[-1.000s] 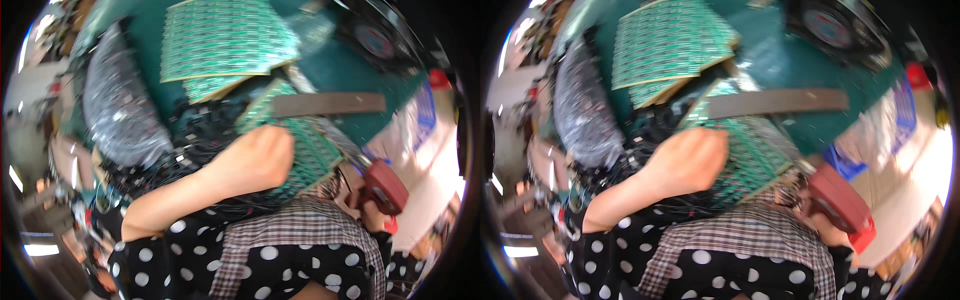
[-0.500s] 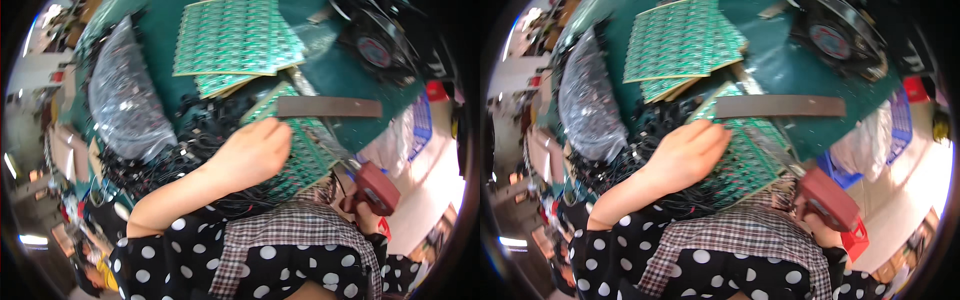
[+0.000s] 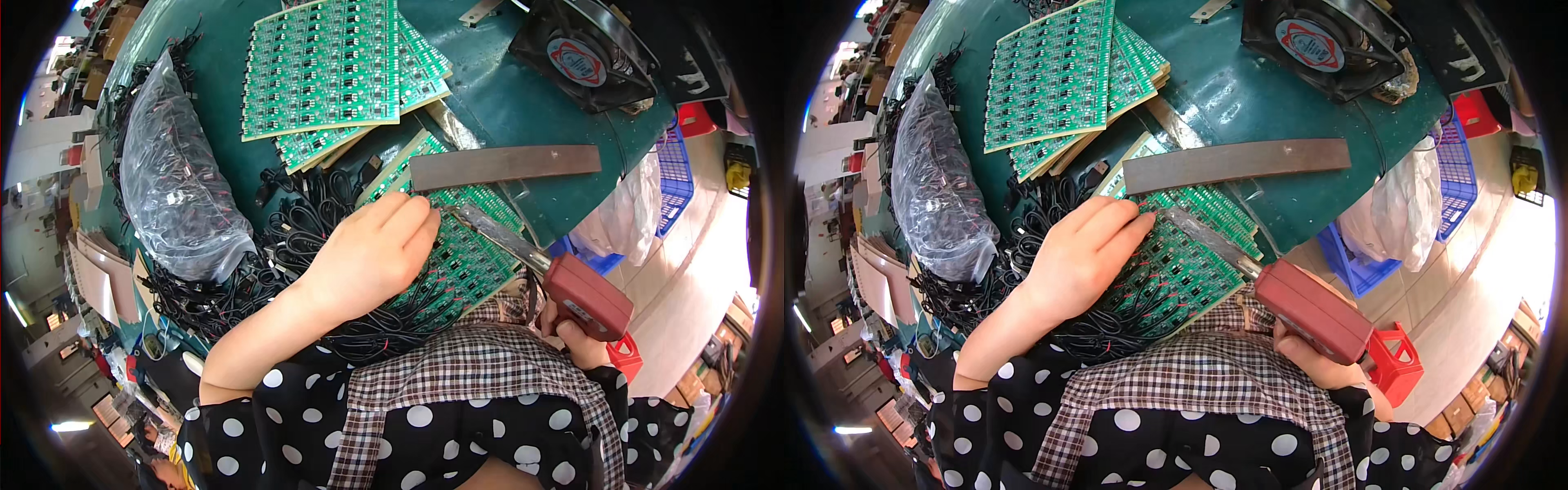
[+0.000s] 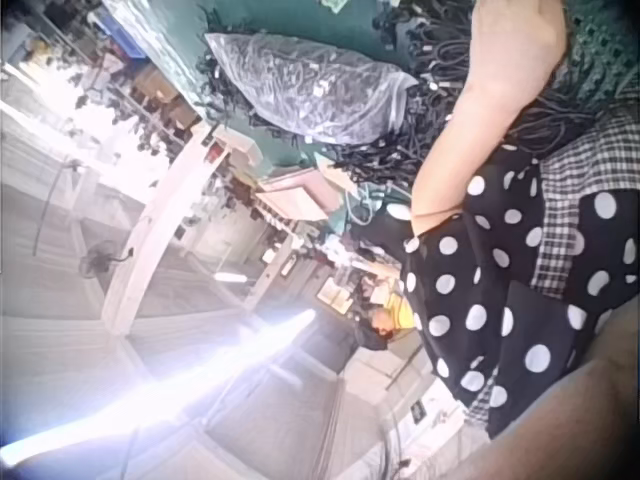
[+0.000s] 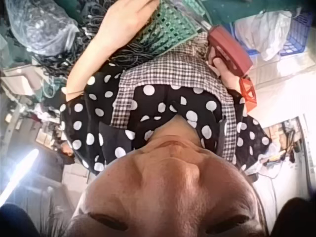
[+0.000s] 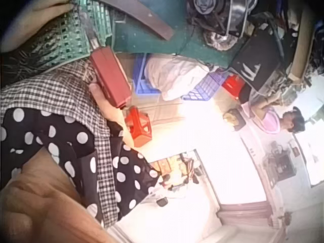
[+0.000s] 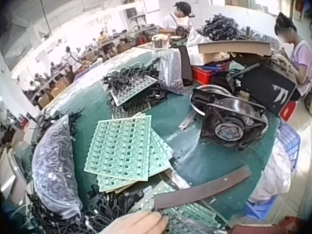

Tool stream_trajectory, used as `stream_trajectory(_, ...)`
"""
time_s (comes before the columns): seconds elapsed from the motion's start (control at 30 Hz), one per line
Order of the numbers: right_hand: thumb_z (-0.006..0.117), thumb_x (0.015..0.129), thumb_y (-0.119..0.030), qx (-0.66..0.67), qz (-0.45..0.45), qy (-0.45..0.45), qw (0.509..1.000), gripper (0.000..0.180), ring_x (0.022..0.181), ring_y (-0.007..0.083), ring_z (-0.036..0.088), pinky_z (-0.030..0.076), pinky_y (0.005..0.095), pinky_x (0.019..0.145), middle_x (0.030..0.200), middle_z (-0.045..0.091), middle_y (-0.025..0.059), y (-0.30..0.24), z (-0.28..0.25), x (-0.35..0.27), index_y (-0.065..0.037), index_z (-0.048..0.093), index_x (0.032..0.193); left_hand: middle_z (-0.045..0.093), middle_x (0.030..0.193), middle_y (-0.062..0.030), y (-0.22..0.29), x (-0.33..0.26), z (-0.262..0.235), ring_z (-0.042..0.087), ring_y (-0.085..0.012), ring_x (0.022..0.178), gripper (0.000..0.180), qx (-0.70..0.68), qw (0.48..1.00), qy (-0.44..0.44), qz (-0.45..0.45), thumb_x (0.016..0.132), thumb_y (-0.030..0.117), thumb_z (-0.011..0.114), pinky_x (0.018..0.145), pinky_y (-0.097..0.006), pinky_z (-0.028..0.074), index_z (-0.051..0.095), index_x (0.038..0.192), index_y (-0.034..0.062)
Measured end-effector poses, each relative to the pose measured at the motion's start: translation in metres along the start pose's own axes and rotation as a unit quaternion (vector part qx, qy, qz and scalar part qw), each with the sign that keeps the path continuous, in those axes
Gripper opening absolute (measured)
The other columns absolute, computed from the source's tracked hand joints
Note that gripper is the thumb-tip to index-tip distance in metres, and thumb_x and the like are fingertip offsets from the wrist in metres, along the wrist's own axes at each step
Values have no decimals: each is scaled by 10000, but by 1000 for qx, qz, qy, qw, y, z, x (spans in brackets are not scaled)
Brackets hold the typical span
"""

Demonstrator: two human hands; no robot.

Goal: The person aligns wires onto circuit boards by hand and solders them in place using a soldering iron.

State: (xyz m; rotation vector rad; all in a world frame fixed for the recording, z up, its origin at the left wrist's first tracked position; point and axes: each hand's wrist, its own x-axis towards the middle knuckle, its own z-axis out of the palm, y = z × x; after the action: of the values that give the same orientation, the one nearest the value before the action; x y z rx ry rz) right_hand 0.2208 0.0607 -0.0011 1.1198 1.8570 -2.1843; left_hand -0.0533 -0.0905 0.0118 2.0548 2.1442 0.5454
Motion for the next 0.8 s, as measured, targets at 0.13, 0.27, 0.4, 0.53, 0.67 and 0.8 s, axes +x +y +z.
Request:
stream_trajectory(0.13, 678, 709, -64, -89, -8, 25, 996, 543, 817, 155, 584, 482, 264, 717, 945, 593, 85, 5, 2, -2, 24, 476, 1206, 554, 912, -104, -2, -1, 0, 571, -250, 811, 312, -38, 999, 4, -15, 646, 35, 589, 700, -330, 499, 606, 954, -14)
stream_trajectory(0.27, 687, 698, -71, 91, -55, -73, 992, 570, 806, 133, 580, 482, 261, 706, 947, 594, 79, 1, 0, 1, 30, 473, 1216, 556, 916, -104, -5, 1, 0, 572, -248, 815, 321, -43, 999, 7, 1, 635, 32, 589, 700, -329, 499, 605, 952, -18)
stream_trajectory(0.4, 712, 681, -119, 83, -8, 12, 996, 590, 805, 119, 580, 486, 261, 707, 953, 603, 80, -7, 8, 6, 39, 497, 1207, 552, 923, -107, -3, -1, 1, 572, -247, 821, 324, -39, 999, -9, -12, 631, 38, 586, 700, -325, 501, 603, 949, -20)
stream_trajectory(0.53, 731, 666, -133, 63, -15, 5, 998, 588, 788, 115, 592, 491, 249, 701, 978, 610, 90, -7, 6, 6, 42, 520, 1186, 547, 930, -112, -2, 0, 0, 569, -249, 815, 323, -30, 999, -13, -10, 634, 46, 580, 697, -323, 501, 600, 949, -24)
stream_trajectory(0.67, 742, 680, -171, -137, -12, 1, 990, 615, 771, 133, 605, 499, 265, 687, 997, 610, 103, -2, 1, 2, 43, 498, 1202, 547, 929, -114, -1, 1, 0, 566, -250, 812, 323, -20, 1000, -14, -5, 637, 49, 577, 697, -323, 501, 599, 950, -26)
stream_trajectory(0.8, 736, 725, -262, 105, -100, 25, 989, 617, 713, 163, 598, 491, 291, 641, 984, 610, 120, -4, 3, -7, 49, 475, 1190, 551, 934, -117, -1, 1, 0, 565, -254, 818, 322, -18, 1000, -11, 0, 641, 49, 573, 700, -324, 501, 599, 953, -27)
